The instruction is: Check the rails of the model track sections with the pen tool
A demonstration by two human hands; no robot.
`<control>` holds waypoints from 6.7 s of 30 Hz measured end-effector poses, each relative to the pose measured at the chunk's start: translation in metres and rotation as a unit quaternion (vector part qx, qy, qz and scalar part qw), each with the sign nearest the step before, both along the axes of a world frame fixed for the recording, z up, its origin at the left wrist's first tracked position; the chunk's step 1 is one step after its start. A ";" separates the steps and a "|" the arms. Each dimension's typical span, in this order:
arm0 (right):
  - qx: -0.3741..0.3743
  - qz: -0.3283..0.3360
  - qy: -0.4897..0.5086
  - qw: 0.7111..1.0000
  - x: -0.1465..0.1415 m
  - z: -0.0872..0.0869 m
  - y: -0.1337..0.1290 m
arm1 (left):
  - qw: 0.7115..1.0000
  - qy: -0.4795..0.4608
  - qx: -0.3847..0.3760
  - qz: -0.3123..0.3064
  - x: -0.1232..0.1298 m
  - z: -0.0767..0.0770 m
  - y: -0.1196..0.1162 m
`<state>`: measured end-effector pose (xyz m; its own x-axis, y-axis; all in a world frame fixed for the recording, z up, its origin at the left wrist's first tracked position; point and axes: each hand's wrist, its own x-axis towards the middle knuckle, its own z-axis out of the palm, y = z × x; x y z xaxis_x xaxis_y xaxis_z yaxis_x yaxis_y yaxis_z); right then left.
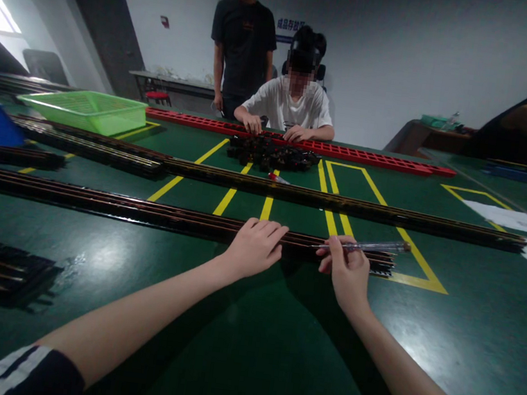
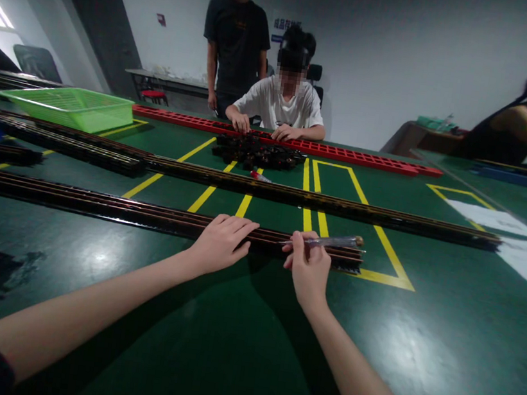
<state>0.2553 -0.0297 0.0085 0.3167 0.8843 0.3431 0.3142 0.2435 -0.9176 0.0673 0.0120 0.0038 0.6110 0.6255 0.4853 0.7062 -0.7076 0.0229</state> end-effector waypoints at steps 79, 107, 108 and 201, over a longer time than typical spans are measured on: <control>0.010 -0.005 -0.001 1.000 0.003 -0.003 0.001 | 0.999 -0.013 -0.014 0.034 0.008 0.004 -0.001; -0.028 0.100 -0.024 0.994 0.021 0.000 0.005 | 0.999 -0.017 -0.002 0.033 0.010 0.001 0.001; -0.028 0.100 -0.025 0.994 0.021 0.001 0.005 | 0.999 -0.016 0.000 0.035 0.010 0.001 0.001; 0.022 0.021 -0.044 0.999 0.021 -0.001 0.002 | 0.998 -0.013 0.020 0.062 0.024 0.000 -0.005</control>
